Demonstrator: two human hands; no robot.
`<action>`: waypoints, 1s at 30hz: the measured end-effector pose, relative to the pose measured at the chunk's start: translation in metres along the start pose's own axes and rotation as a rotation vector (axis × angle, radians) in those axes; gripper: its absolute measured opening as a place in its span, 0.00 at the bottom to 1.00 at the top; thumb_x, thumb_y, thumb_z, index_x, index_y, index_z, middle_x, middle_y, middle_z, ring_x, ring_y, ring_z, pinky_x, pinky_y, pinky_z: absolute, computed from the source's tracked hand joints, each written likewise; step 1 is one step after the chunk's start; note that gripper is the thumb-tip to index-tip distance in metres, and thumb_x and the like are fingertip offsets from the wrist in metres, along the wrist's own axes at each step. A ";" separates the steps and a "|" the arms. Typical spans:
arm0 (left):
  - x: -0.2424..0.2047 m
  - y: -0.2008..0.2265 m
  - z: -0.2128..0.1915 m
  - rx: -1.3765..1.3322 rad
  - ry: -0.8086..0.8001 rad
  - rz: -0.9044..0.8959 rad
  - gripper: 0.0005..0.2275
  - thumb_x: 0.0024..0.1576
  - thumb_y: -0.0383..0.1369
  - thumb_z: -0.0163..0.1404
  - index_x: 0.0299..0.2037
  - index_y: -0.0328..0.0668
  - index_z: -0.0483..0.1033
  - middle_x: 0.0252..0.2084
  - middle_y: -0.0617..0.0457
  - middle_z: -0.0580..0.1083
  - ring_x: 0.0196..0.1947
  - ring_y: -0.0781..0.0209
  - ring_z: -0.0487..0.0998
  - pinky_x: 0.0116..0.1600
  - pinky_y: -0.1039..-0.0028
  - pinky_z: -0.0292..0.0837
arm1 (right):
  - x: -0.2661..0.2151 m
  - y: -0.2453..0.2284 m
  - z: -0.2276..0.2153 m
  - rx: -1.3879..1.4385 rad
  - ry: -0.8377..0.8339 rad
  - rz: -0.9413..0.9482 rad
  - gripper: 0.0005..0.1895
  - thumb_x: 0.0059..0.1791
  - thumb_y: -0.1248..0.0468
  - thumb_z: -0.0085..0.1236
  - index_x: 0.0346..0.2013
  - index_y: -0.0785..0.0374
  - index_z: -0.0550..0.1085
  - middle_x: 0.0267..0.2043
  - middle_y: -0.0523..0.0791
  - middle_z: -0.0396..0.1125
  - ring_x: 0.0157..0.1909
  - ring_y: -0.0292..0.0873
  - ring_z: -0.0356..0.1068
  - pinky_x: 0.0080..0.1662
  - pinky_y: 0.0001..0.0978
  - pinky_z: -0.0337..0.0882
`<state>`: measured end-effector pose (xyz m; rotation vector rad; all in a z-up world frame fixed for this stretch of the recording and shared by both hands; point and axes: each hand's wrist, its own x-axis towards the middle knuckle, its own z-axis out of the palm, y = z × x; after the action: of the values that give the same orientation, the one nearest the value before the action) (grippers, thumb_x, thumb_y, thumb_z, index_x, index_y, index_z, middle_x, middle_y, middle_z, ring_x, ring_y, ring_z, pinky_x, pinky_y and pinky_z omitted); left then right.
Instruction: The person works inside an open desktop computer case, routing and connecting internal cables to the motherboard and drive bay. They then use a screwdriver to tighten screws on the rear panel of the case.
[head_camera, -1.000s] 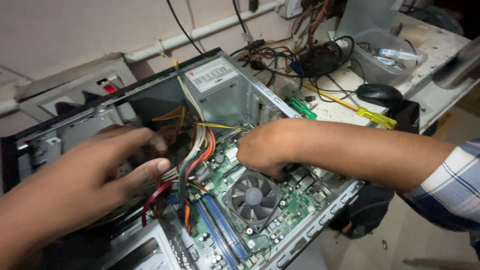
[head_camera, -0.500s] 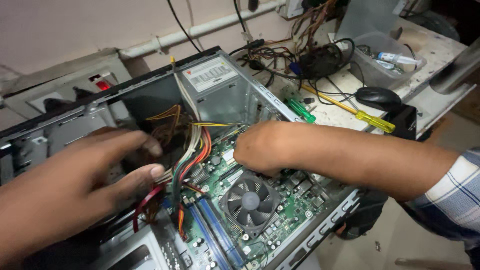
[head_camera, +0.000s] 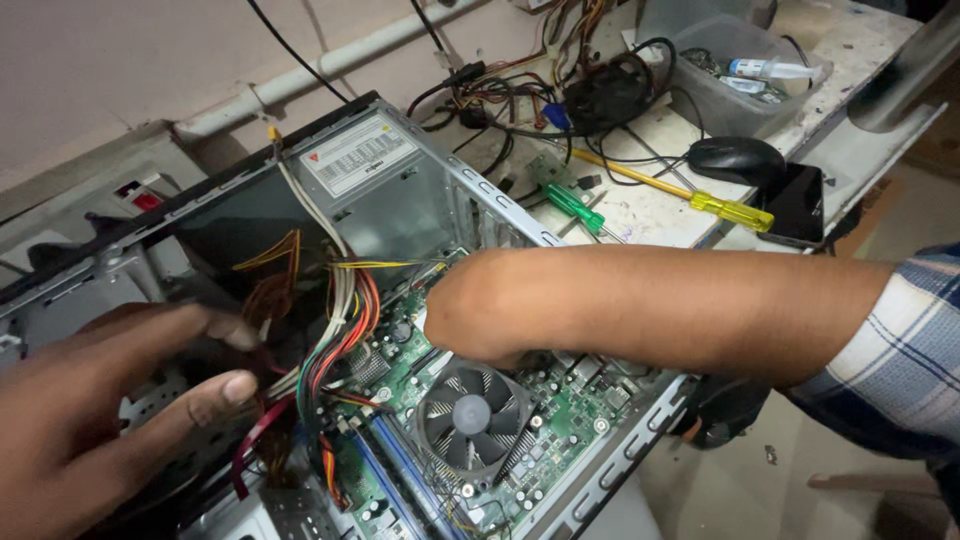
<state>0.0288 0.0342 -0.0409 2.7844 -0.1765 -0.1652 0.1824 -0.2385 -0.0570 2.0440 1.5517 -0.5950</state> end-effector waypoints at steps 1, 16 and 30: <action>0.000 0.004 -0.002 -0.041 0.006 0.018 0.18 0.59 0.48 0.50 0.54 0.53 0.77 0.46 0.54 0.76 0.50 0.59 0.79 0.52 0.62 0.70 | -0.001 0.001 0.000 0.002 -0.006 0.000 0.13 0.31 0.69 0.70 0.30 0.67 0.82 0.36 0.55 0.75 0.39 0.57 0.77 0.39 0.51 0.76; 0.000 0.059 -0.025 -0.036 -0.075 -0.233 0.22 0.55 0.54 0.54 0.55 0.55 0.76 0.47 0.59 0.75 0.39 0.62 0.78 0.37 0.69 0.76 | -0.008 -0.001 -0.003 0.004 0.063 -0.019 0.11 0.33 0.70 0.68 0.29 0.68 0.80 0.36 0.57 0.74 0.42 0.60 0.75 0.43 0.51 0.75; -0.001 0.065 -0.031 -0.029 -0.081 -0.125 0.21 0.56 0.53 0.50 0.51 0.50 0.76 0.43 0.56 0.77 0.41 0.59 0.78 0.44 0.66 0.73 | 0.002 -0.004 -0.009 -0.035 -0.068 -0.008 0.14 0.29 0.69 0.72 0.27 0.67 0.80 0.33 0.56 0.74 0.40 0.58 0.76 0.42 0.50 0.76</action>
<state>0.0258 -0.0163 0.0110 2.7619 -0.0193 -0.3090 0.1793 -0.2302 -0.0515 1.9716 1.5217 -0.6294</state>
